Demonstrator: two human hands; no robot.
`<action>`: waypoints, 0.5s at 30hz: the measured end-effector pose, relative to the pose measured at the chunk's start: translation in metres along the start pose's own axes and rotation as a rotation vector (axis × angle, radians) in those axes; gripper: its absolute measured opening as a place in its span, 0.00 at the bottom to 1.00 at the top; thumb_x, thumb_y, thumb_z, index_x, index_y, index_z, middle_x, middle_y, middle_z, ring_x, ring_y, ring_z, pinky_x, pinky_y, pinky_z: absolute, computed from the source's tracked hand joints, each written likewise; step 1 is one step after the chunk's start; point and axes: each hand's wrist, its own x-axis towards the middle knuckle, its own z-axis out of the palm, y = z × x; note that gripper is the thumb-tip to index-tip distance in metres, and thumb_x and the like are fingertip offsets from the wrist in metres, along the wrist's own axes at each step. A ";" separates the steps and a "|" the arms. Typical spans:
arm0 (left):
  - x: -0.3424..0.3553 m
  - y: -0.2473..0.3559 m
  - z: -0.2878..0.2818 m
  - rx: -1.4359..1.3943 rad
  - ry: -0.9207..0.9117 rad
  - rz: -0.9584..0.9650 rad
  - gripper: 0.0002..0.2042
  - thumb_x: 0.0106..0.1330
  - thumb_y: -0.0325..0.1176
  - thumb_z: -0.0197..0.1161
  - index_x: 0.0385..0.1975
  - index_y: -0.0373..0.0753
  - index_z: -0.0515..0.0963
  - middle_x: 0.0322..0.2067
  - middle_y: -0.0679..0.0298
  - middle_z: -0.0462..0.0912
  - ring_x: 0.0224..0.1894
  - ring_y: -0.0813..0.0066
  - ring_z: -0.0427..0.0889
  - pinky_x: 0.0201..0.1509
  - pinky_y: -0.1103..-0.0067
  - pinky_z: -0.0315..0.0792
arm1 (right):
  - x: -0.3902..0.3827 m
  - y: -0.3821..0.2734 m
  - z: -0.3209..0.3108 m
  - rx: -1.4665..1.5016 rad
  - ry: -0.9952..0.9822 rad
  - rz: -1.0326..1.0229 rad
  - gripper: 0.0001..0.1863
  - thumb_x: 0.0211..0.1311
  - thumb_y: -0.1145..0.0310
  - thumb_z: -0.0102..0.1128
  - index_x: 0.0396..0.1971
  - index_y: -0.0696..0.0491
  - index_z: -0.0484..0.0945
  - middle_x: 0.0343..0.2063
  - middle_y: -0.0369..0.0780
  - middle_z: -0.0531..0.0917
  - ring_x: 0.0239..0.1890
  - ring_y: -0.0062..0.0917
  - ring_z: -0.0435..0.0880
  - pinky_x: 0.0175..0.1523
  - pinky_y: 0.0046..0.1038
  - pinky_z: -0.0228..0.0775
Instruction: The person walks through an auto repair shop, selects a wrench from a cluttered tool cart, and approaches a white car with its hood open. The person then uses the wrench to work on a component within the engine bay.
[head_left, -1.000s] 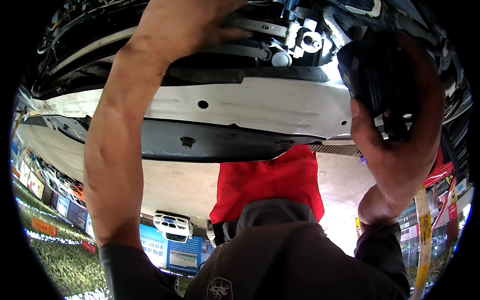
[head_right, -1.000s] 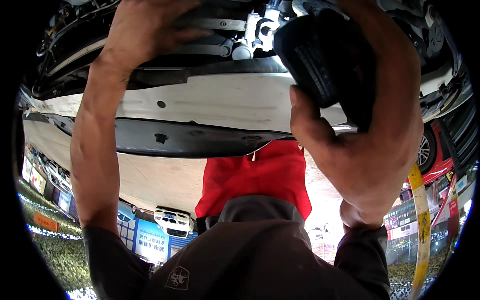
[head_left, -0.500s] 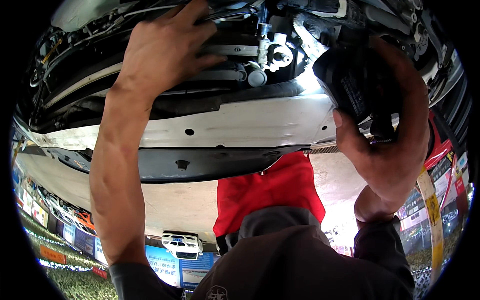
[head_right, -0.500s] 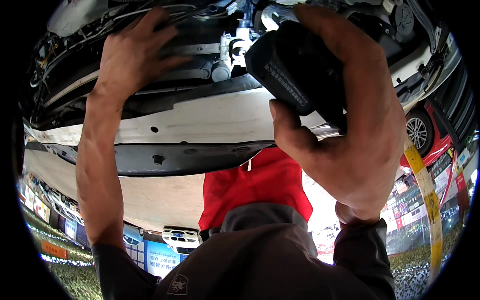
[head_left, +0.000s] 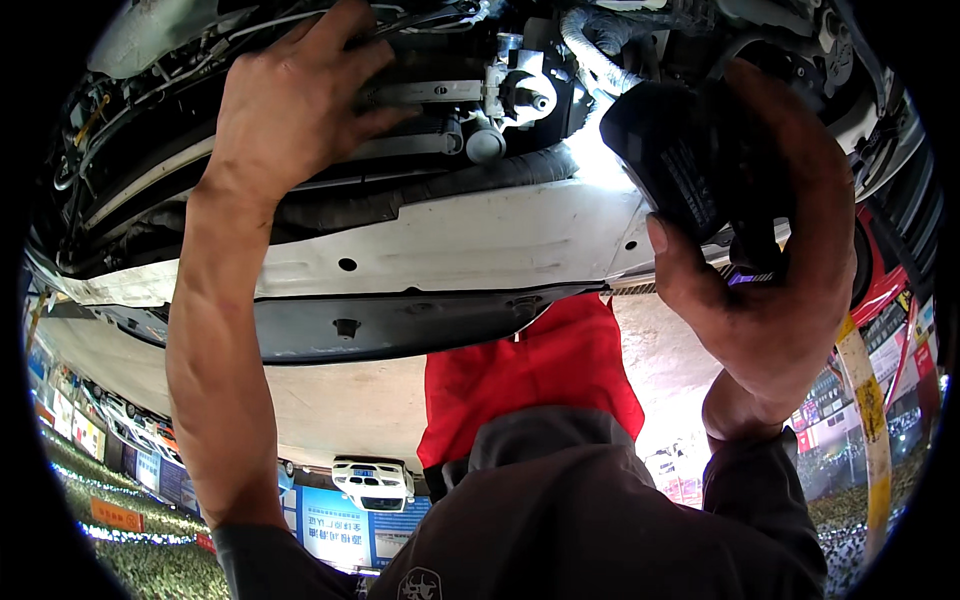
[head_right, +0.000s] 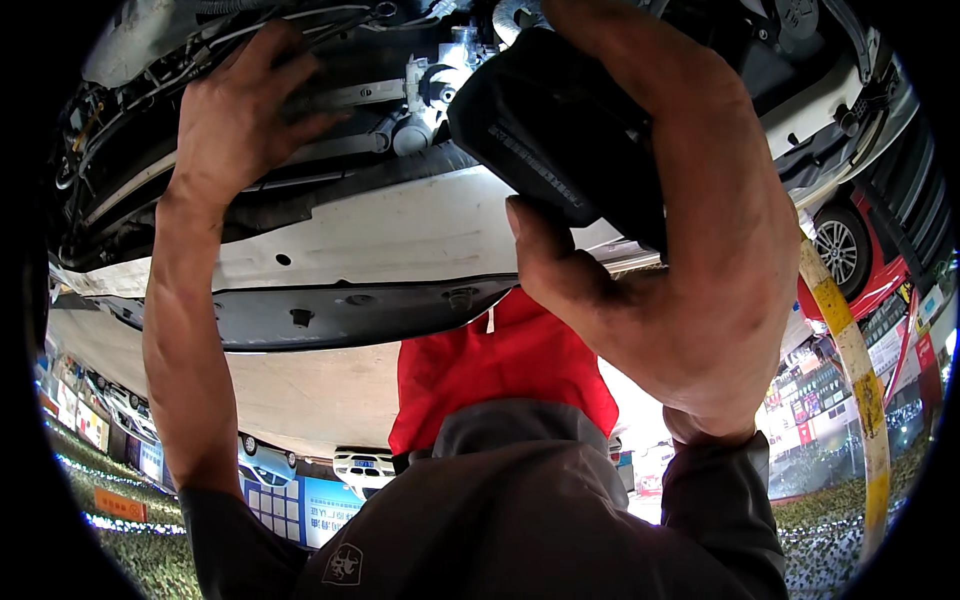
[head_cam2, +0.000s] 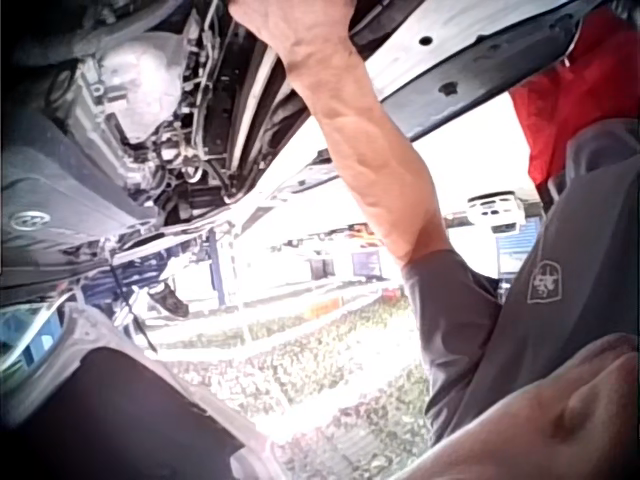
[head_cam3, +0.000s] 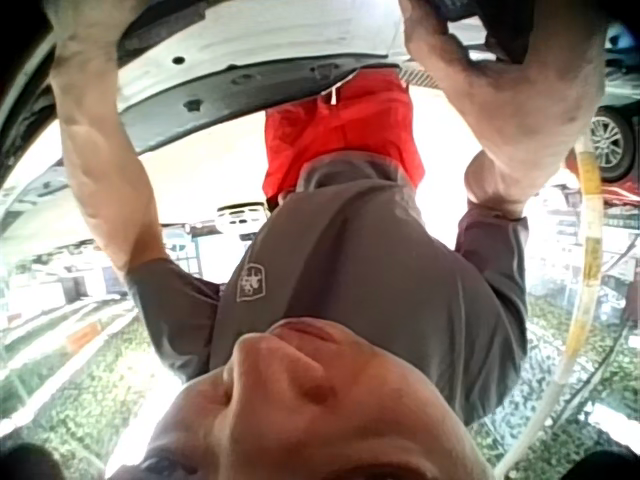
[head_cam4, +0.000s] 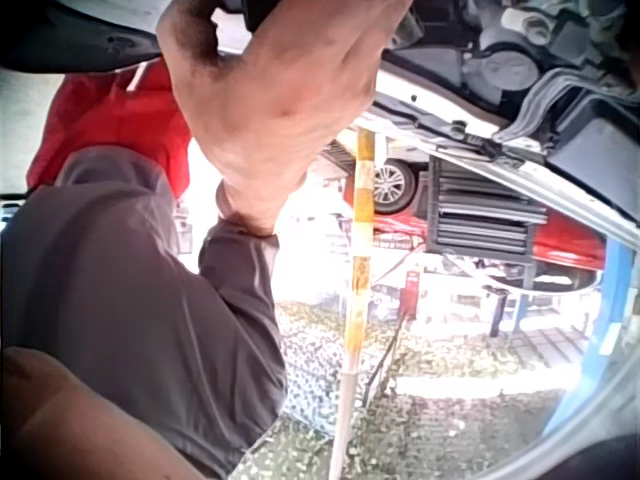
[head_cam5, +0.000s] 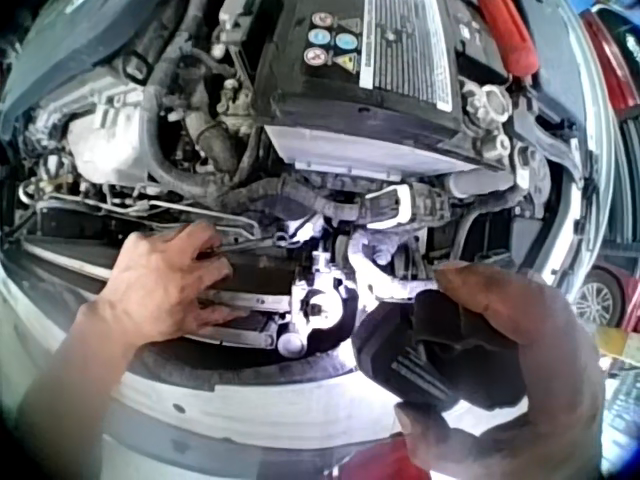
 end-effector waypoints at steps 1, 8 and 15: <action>0.001 0.001 -0.001 0.005 -0.012 -0.009 0.22 0.49 0.47 0.81 0.41 0.46 0.84 0.47 0.72 0.80 0.41 0.68 0.87 0.38 0.73 0.84 | 0.001 0.001 0.000 -0.009 0.005 -0.021 0.43 0.43 0.73 0.76 0.66 0.57 0.73 0.58 0.46 0.80 0.52 0.33 0.87 0.54 0.29 0.82; -0.001 -0.001 -0.001 -0.020 -0.026 -0.027 0.22 0.48 0.45 0.81 0.41 0.46 0.84 0.47 0.71 0.79 0.40 0.67 0.87 0.38 0.72 0.83 | 0.000 -0.007 0.005 0.102 -0.019 0.140 0.43 0.42 0.76 0.76 0.65 0.58 0.72 0.58 0.48 0.82 0.54 0.35 0.87 0.57 0.30 0.81; 0.001 0.003 -0.006 -0.063 -0.058 -0.065 0.21 0.48 0.44 0.81 0.40 0.44 0.84 0.47 0.67 0.78 0.43 0.65 0.86 0.39 0.71 0.83 | -0.003 0.005 0.005 0.127 0.004 0.103 0.41 0.45 0.76 0.76 0.63 0.60 0.71 0.56 0.49 0.81 0.53 0.38 0.86 0.57 0.32 0.79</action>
